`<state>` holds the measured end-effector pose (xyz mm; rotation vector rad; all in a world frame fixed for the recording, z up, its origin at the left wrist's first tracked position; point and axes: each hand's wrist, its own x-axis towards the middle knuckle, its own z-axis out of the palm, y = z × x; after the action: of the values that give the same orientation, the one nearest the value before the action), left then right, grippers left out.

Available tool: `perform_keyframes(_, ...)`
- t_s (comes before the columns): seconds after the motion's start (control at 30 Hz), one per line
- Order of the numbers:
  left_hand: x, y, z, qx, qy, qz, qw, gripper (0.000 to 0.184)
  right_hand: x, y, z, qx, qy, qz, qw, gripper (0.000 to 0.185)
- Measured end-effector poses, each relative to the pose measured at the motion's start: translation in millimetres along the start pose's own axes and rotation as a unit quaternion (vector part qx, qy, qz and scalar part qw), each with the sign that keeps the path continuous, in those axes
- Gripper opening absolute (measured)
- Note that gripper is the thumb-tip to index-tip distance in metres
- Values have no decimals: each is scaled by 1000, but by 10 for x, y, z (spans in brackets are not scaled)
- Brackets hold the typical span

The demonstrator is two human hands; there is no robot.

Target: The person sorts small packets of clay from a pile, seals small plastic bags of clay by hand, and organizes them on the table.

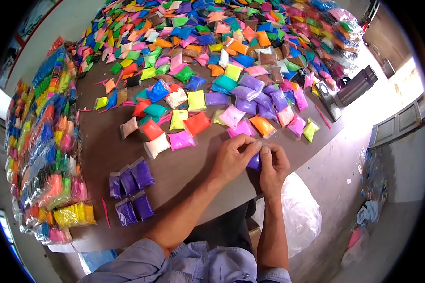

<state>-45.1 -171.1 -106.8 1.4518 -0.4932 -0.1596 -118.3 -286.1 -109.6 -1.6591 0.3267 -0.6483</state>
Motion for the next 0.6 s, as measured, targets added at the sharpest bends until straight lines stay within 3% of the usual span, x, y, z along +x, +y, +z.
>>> perform_keyframes(0.17, -11, 2, 42, 77, -43, 6, 996, 21, -19, 31, -11, 116, 59, 13, 991, 14)
perform_keyframes(0.37, -11, 62, -27, 130, -14, 26, 991, 27, 8, 0, 60, 10, 23, -11, 1000, 17)
perform_keyframes(0.53, -20, 86, 28, 110, -30, 14, 993, 23, -3, 38, -12, 84, 26, 18, 996, 14)
perform_keyframes(0.6, -29, 167, 83, 34, -35, -1, 999, 20, -12, 16, -10, 104, 54, 18, 993, 14)
